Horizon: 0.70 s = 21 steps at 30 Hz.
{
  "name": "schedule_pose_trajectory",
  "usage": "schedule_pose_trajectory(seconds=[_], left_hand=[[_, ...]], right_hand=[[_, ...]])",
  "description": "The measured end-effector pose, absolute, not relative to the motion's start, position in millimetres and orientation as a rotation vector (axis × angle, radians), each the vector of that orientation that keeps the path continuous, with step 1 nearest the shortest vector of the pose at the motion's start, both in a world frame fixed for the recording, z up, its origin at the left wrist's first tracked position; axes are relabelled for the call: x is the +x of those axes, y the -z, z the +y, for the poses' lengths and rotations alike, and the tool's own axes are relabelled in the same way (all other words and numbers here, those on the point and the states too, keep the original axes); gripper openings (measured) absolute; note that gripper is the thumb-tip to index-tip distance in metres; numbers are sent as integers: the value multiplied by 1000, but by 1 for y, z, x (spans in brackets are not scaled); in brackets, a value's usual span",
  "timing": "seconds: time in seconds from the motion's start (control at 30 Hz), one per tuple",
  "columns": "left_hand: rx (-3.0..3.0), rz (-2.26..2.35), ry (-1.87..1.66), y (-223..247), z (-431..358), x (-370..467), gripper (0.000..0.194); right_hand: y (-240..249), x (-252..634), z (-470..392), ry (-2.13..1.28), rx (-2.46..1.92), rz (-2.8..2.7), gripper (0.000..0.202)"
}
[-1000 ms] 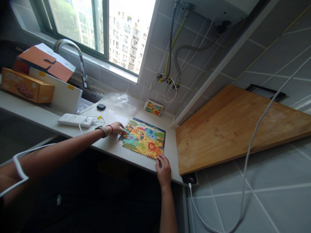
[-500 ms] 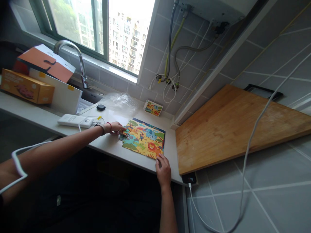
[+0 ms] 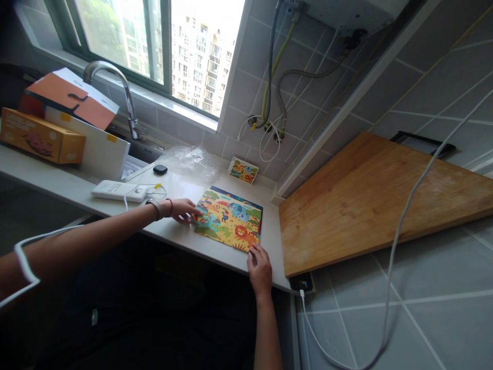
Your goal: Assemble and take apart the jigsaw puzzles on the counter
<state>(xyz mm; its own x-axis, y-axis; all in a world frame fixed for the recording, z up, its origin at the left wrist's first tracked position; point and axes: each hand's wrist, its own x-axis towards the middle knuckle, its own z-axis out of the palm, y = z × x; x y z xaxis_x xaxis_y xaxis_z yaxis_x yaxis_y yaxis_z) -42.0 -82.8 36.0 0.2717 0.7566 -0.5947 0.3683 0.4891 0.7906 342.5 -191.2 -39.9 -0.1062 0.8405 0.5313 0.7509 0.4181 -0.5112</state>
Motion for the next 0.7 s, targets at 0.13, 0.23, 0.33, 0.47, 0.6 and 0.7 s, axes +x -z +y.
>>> schedule_pose_trajectory(seconds=[0.13,0.23,0.33,0.47,0.6,0.7], left_hand=[[1483,1511,-385,-26,-96,-21,42],[1641,1597,-479,-21,-101,-9,39],[1671,1618,-525,-20,-104,-7,36],[1658,1628,-537,-19,-107,-9,38],[1629,1642,-545,-16,-108,-10,38],[1582,1631,-592,-13,-108,-10,45]], right_hand=[[40,343,-192,-152,-1367,-1881,24],[41,343,-191,-156,-1367,-1886,24],[41,343,-191,-151,-1360,-1885,24],[42,343,-191,-147,-1354,-1877,25],[43,343,-190,-148,-1350,-1881,24],[42,344,-190,-148,-1351,-1881,25]])
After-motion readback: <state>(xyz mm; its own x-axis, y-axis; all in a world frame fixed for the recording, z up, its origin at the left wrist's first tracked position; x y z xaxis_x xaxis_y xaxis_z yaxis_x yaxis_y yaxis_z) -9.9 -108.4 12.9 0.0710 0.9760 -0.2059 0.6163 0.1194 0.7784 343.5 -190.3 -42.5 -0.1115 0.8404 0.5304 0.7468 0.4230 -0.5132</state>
